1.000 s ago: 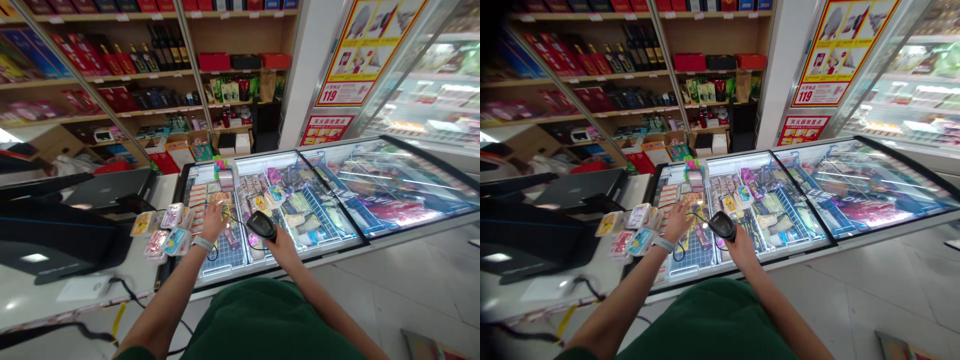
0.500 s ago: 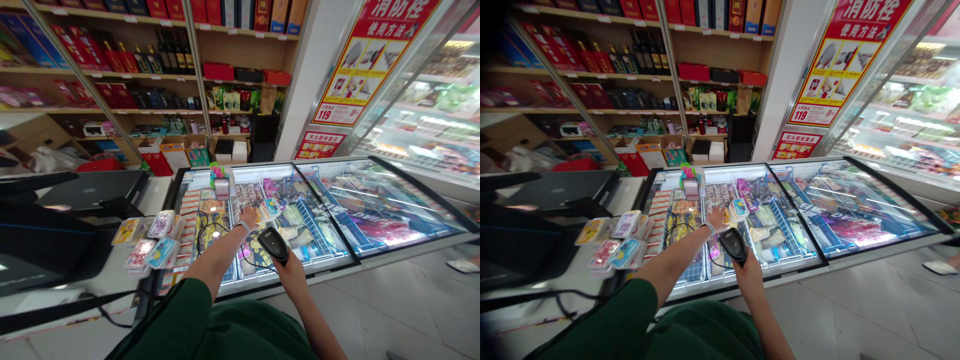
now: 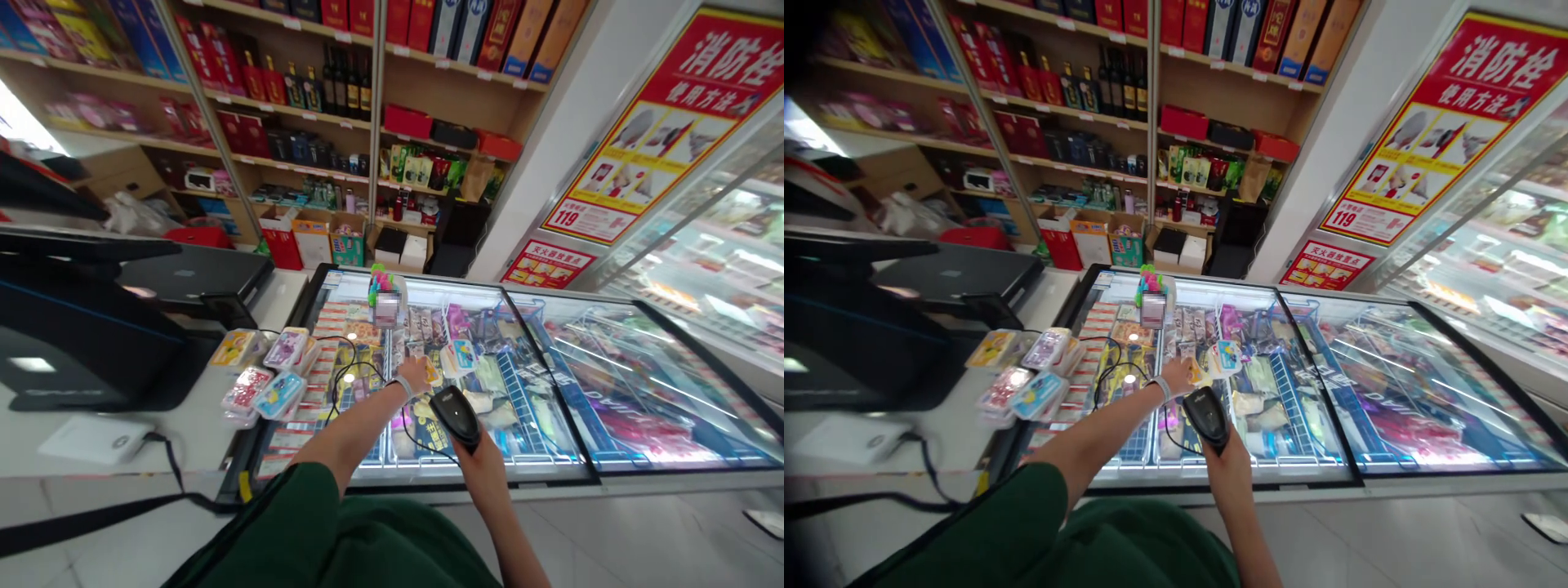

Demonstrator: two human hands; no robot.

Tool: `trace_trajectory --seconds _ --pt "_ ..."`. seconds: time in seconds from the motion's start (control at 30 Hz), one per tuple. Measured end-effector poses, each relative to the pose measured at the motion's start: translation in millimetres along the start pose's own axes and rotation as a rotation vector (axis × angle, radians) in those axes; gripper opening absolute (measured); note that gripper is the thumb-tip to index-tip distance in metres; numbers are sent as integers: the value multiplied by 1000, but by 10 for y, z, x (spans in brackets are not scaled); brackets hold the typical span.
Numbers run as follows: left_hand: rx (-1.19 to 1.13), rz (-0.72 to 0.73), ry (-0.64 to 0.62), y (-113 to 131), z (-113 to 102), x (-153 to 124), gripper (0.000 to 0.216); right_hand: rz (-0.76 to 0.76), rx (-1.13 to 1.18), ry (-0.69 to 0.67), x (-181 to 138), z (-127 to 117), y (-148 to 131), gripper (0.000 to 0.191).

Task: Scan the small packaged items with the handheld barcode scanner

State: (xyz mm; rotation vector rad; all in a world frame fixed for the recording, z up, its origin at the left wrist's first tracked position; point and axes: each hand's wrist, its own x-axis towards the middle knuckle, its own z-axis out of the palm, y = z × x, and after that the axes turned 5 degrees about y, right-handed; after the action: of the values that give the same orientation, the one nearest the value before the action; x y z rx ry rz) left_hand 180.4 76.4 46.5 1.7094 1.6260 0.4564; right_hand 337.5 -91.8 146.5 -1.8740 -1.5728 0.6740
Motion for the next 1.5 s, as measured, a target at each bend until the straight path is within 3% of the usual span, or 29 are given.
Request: trace_trajectory --seconds 0.2,0.4,0.57,0.9,1.5 --pt "-582 -104 -114 -373 -191 -401 73 -53 -6 -44 38 93 -37 32" --pt "-1129 -103 -254 -697 -481 -947 66 -97 -7 -73 97 158 -179 33" --pt "-1376 -114 -208 -741 -699 -1223 56 -109 19 -93 94 171 -300 31" --pt "-1454 -198 -2 -630 -715 -1371 39 -107 68 -74 26 117 -300 29" --pt "-1395 -172 198 -608 -569 -1369 26 -74 27 -79 -45 5 -355 24"
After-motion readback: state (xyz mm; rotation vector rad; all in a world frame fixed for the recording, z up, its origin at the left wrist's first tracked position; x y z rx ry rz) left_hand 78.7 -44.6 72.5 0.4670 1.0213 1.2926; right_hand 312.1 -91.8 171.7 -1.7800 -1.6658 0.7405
